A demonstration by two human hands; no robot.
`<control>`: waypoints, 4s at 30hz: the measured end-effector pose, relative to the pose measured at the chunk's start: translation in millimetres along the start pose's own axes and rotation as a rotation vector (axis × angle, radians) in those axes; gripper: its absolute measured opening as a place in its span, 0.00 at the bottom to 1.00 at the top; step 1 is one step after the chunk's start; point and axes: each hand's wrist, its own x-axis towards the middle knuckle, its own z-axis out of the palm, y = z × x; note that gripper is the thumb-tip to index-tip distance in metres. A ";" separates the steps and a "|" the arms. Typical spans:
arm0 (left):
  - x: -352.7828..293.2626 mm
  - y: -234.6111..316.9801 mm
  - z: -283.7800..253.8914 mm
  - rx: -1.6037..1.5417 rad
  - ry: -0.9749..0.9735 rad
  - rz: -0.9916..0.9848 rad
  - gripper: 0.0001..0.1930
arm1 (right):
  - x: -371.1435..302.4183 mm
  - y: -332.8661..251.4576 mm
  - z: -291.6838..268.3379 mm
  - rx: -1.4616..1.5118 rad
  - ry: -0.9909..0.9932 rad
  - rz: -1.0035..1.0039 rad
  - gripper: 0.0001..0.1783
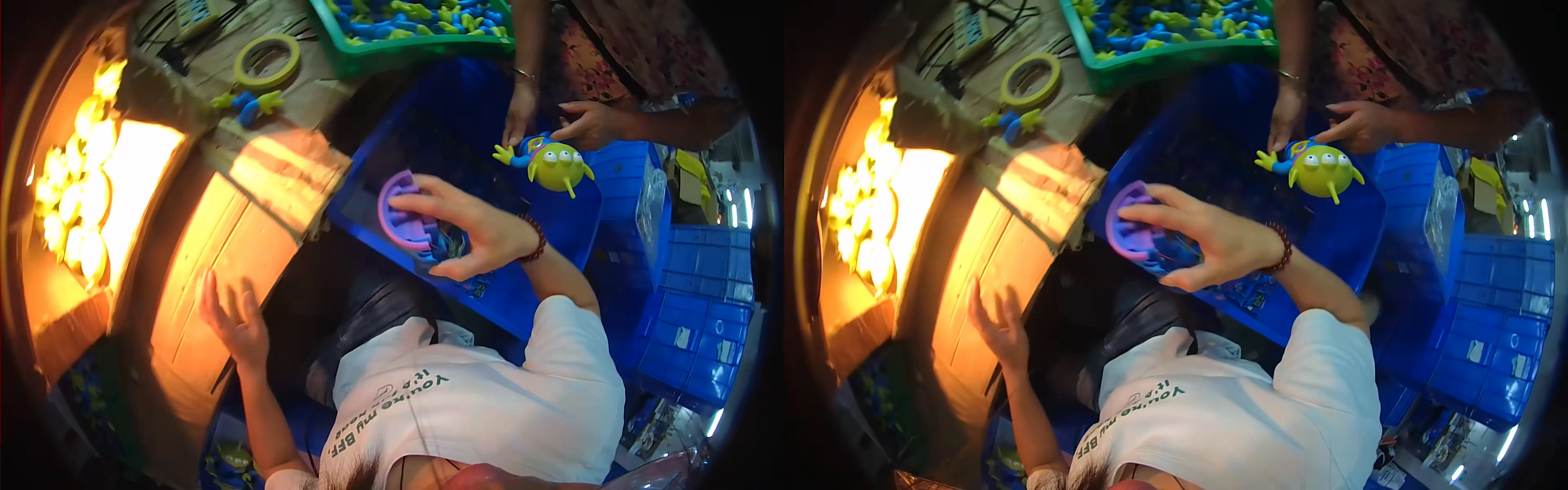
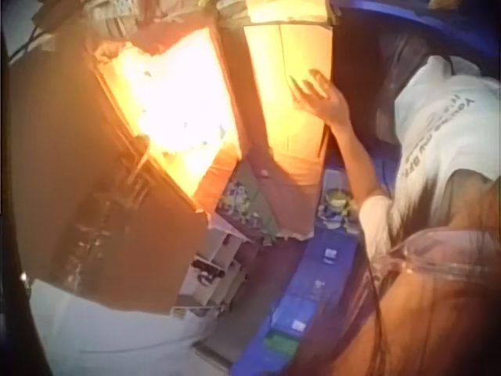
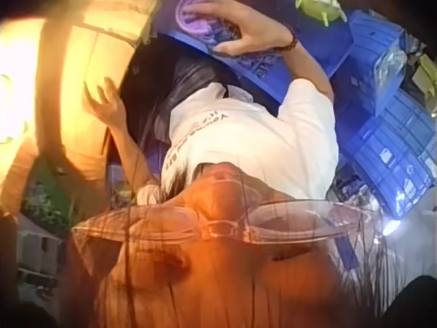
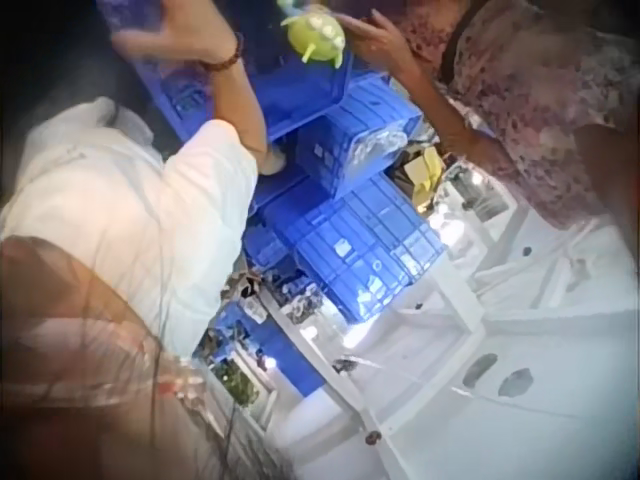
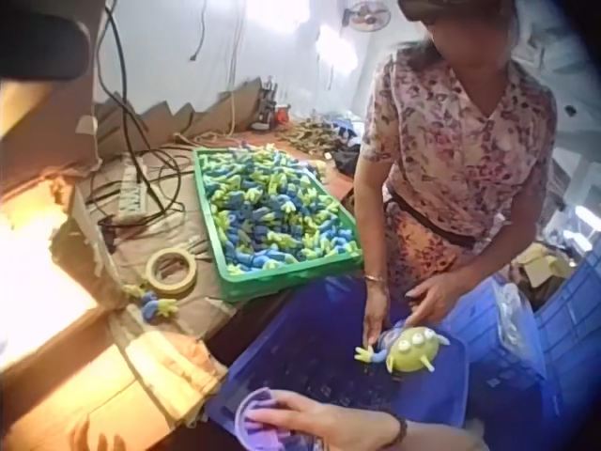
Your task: Assembling toy alien figures and placing them into plastic bags and crates.
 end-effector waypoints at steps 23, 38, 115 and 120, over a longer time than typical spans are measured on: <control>1.5 -19.9 -118.2 0.209 -0.127 -0.038 0.56 | 182.9 -16.7 144.3 -0.507 -0.192 -0.312 0.59; 25.5 7.2 -93.8 0.421 -0.430 0.008 0.61 | 186.0 -33.6 181.5 -0.508 0.016 -0.419 0.18; 31.6 -16.0 -50.1 0.332 -0.029 0.141 0.01 | 224.2 -15.5 185.4 -0.189 -0.112 0.018 0.12; 31.8 -12.3 -55.6 0.325 -0.065 0.135 0.02 | 216.7 -10.4 169.1 0.076 0.018 -0.038 0.09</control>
